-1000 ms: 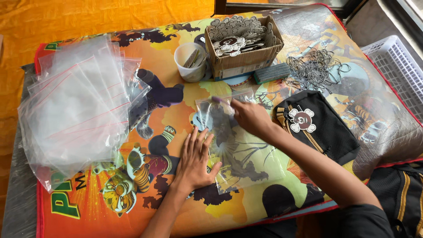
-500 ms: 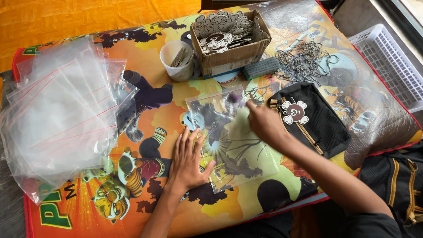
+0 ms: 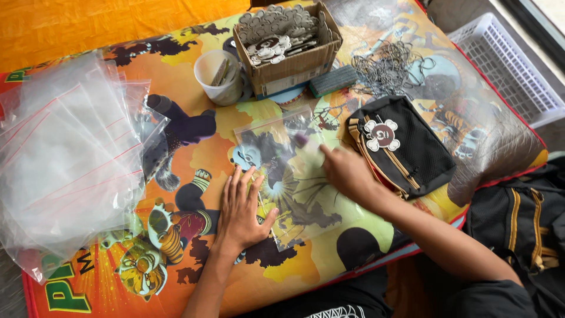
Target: The person places a black pouch into a clear plastic bag and seals it. They then pick up a small rectangular item from a container and place it inside the bag with the pouch before sealing the bag completely.
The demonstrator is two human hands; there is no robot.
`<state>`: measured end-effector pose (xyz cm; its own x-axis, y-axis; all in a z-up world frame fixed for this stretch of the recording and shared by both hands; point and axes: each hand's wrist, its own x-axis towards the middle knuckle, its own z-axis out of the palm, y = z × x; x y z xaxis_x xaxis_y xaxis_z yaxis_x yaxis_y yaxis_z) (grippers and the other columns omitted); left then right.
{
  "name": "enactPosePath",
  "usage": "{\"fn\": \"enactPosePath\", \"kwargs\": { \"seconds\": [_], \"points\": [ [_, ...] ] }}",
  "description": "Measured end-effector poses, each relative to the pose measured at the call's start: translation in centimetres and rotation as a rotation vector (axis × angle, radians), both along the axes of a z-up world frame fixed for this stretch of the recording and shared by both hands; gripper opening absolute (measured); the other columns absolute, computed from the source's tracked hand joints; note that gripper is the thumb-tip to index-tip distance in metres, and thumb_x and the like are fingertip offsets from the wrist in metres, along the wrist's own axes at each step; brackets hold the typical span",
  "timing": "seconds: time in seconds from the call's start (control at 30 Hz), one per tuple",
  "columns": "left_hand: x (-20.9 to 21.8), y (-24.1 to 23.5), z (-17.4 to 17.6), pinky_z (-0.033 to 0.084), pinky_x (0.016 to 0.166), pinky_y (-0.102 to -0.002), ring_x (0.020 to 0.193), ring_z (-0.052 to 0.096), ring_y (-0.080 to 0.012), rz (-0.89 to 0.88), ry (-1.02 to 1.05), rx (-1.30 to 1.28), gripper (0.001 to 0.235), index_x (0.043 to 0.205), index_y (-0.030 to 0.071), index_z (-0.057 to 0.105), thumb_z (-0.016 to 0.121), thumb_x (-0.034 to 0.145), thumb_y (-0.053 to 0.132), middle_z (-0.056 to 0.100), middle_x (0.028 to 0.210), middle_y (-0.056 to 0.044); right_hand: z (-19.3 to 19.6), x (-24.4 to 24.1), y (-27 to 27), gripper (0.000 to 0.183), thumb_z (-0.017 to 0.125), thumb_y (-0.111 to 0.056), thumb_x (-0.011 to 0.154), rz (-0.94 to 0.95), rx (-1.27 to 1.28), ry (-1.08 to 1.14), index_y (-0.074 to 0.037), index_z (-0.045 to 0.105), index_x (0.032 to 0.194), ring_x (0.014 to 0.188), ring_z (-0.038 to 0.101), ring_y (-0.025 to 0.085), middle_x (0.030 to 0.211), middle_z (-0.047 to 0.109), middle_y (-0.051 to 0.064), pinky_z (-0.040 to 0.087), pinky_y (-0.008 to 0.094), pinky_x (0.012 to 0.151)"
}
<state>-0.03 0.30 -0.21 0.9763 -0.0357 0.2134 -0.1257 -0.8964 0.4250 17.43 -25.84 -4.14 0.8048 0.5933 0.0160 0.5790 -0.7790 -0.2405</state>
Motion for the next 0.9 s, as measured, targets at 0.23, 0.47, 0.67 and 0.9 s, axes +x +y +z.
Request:
{"fn": "enactPosePath", "kwargs": {
  "seconds": [0.23,0.47,0.67,0.9],
  "points": [
    [-0.1,0.0,0.0,0.019,0.123,-0.057,0.153,0.026,-0.0436,-0.009,0.002,0.001,0.077,0.143,0.009,0.049,0.065,0.08,0.051,0.04,0.155,-0.018,2.4,-7.7,-3.7,0.047,0.059,-0.013,0.081,0.255,0.039,0.092,-0.02,0.057,0.128,0.063,0.071,0.041,0.084,0.065,0.011,0.06,0.057,0.055],
    [-0.2,0.0,0.3,0.021,0.123,-0.057,0.153,0.027,-0.0418,-0.006,-0.005,0.039,0.074,0.144,0.01,0.048,0.063,0.083,0.05,0.04,0.157,-0.016,1.2,-11.7,-6.7,0.037,0.055,-0.017,0.091,0.02,-0.004,-0.075,-0.016,0.055,0.128,0.056,0.065,0.034,0.083,0.062,0.01,0.048,0.051,0.043],
    [-0.3,-0.3,0.6,0.023,0.123,-0.056,0.154,0.026,-0.0392,-0.005,-0.02,0.082,0.071,0.144,0.011,0.047,0.061,0.085,0.049,0.04,0.159,-0.013,3.3,-13.8,-8.4,0.039,0.061,-0.017,0.092,-0.046,-0.06,-0.127,-0.018,0.058,0.131,0.049,0.061,0.029,0.085,0.059,0.004,0.043,0.044,0.034],
    [-0.1,-0.3,0.6,0.024,0.123,-0.055,0.155,0.025,-0.0386,0.006,-0.023,0.097,0.073,0.144,0.011,0.046,0.061,0.084,0.05,0.039,0.16,-0.013,2.3,-19.4,-7.5,0.04,0.06,-0.008,0.088,0.015,0.039,-0.108,-0.014,0.06,0.127,0.049,0.052,0.027,0.078,0.05,0.005,0.04,0.042,0.033]
  ]
}}
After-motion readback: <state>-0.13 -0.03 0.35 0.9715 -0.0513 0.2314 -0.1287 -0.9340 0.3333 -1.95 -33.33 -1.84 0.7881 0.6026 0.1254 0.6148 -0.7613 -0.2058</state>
